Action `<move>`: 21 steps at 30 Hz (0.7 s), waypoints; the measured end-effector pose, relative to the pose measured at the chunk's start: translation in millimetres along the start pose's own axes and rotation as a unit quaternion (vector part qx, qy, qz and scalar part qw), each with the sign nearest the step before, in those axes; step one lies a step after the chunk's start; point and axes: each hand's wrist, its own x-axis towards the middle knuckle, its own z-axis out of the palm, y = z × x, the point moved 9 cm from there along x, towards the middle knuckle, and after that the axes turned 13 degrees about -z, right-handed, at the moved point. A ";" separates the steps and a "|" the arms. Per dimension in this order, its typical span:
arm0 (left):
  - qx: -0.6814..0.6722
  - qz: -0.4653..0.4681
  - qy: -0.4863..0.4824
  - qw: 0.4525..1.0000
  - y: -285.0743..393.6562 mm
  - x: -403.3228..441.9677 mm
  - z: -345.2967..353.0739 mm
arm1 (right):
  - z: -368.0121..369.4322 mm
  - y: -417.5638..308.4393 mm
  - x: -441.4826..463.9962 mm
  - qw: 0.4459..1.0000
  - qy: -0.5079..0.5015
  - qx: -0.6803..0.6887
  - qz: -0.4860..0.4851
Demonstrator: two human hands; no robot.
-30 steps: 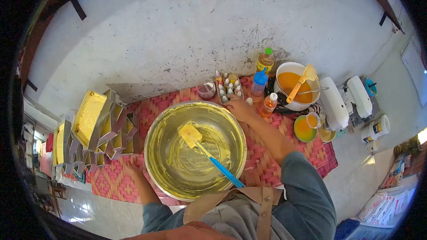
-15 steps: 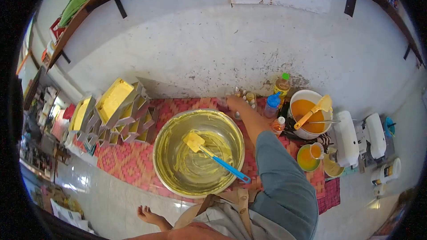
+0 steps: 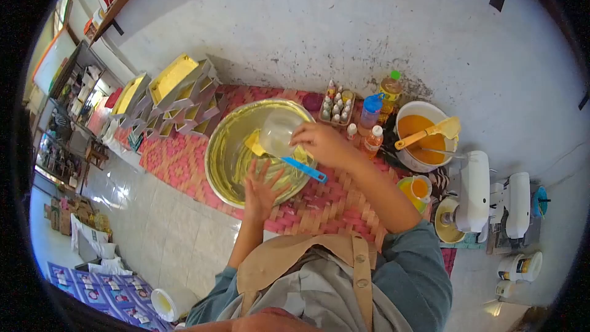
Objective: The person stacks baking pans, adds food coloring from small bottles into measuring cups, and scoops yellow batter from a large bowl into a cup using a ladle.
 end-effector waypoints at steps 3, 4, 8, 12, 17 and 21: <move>-0.116 -0.064 -0.032 0.991 -16.1 -0.6 26.6 | 27.9 -42.5 -22.5 0.998 -0.031 0.054 -0.030; -0.102 -0.063 -0.016 0.993 -17.8 -7.6 27.7 | 40.7 -55.6 -29.1 0.996 -0.069 0.026 -0.052; -0.138 -0.053 0.013 0.989 -24.1 -44.6 -2.2 | 66.3 -92.1 -41.5 0.986 -0.100 0.091 -0.102; -0.163 -0.143 -0.084 0.973 -53.2 -83.9 -16.2 | 29.4 -37.3 -47.3 0.997 0.048 0.061 0.000; -0.152 -0.391 -0.092 0.903 -181.4 -70.1 -36.5 | 32.8 44.5 -94.2 0.943 0.103 0.205 0.242; -0.085 -0.472 -0.099 0.872 -218.6 -48.7 -49.6 | 15.6 68.4 -99.3 0.958 0.152 0.048 0.239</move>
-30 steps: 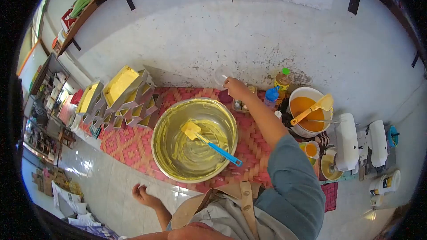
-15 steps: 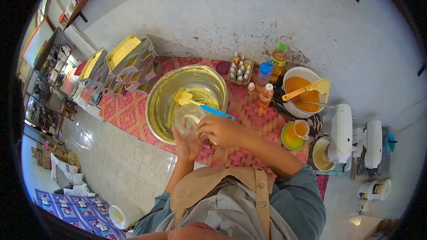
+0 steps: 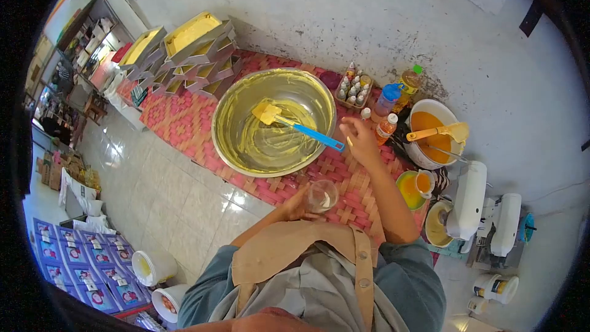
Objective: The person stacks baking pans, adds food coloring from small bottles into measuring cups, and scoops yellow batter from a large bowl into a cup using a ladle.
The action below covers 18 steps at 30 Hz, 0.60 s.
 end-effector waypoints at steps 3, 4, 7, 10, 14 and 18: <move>0.074 -0.070 0.249 0.963 -9.5 5.3 -66.2 | -8.4 7.6 14.7 0.995 0.037 -0.093 -0.022; 0.158 0.105 0.310 0.932 17.0 -1.3 -92.9 | -8.0 4.2 19.9 0.986 0.046 -0.144 -0.064; 0.047 0.426 0.367 0.826 50.4 -80.7 -115.7 | 0.1 -4.7 32.7 0.947 0.060 -0.267 -0.168; -0.124 0.512 0.411 0.744 73.2 -173.0 -113.1 | 19.1 -7.2 45.4 0.893 0.054 -0.357 -0.267; -0.203 0.557 0.377 0.711 117.8 -222.4 -112.1 | 53.8 -20.3 58.0 0.835 -0.023 -0.410 -0.367; -0.128 0.608 0.371 0.690 158.5 -237.2 -116.0 | 81.6 -11.5 58.3 0.761 -0.066 -0.464 -0.449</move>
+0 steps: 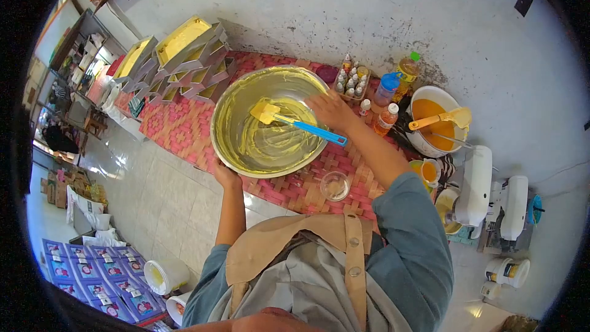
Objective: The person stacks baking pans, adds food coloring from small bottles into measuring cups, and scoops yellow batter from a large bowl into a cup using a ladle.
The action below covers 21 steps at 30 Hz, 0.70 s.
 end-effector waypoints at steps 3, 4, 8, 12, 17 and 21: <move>0.102 0.112 -0.011 0.988 23.1 -16.8 34.3 | 12.5 -22.0 -8.0 0.990 -0.047 -0.061 -0.116; 0.061 0.097 0.017 0.993 27.9 -28.6 38.7 | 12.6 -23.9 -10.8 0.990 -0.038 -0.066 -0.115; 0.030 0.086 0.030 0.995 36.0 -44.0 50.4 | 1.7 -31.4 -8.9 0.990 -0.016 -0.042 -0.137; 0.064 0.091 -0.007 0.994 16.0 -9.1 30.1 | 0.7 -34.0 -12.3 0.984 0.004 -0.060 -0.167; -0.029 0.018 -0.001 0.999 10.7 -14.2 30.4 | 0.8 -34.3 -28.4 0.968 -0.050 -0.031 -0.245; -0.089 -0.083 -0.043 0.992 -5.6 -9.7 10.3 | -22.6 -24.9 -49.3 0.979 -0.057 -0.007 -0.193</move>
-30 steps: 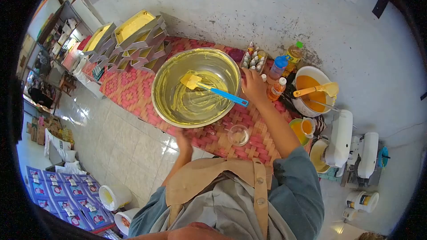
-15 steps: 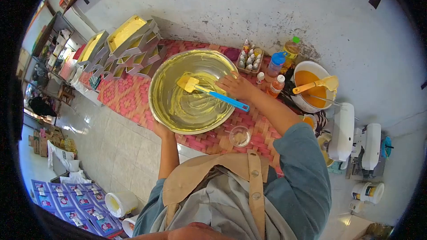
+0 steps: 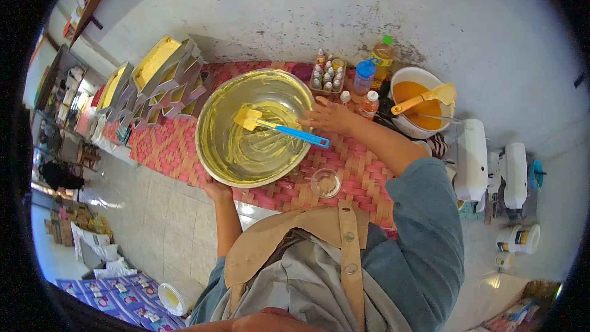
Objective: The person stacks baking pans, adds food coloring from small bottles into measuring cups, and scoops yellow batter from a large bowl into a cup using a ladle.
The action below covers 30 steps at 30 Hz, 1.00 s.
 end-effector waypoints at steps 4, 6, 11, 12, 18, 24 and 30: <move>0.195 0.028 0.073 0.978 -21.8 -18.9 -100.7 | -24.5 15.6 -69.2 0.907 0.060 0.133 0.395; 0.329 -0.155 0.141 0.921 -60.6 -24.5 -209.1 | -5.0 -2.7 -162.4 0.622 0.341 0.287 0.644; 0.498 -0.322 0.060 0.803 -140.2 -71.4 -211.2 | -30.4 -104.9 -221.5 0.188 0.555 0.415 0.696; 0.532 -0.344 0.019 0.774 -160.4 -74.4 -197.9 | -31.2 -124.0 -226.1 0.155 0.592 0.428 0.665; 0.646 -0.420 -0.207 0.603 -260.1 -108.2 -120.0 | -63.4 -250.3 -255.6 0.073 0.610 0.383 0.690; 0.641 -0.486 -0.376 0.460 -360.2 -197.7 -53.7 | -109.8 -396.1 -266.0 -0.018 0.634 0.229 0.738; 0.538 -0.580 -0.436 0.428 -395.8 -305.0 15.5 | -122.1 -499.3 -242.6 0.046 0.365 0.090 0.925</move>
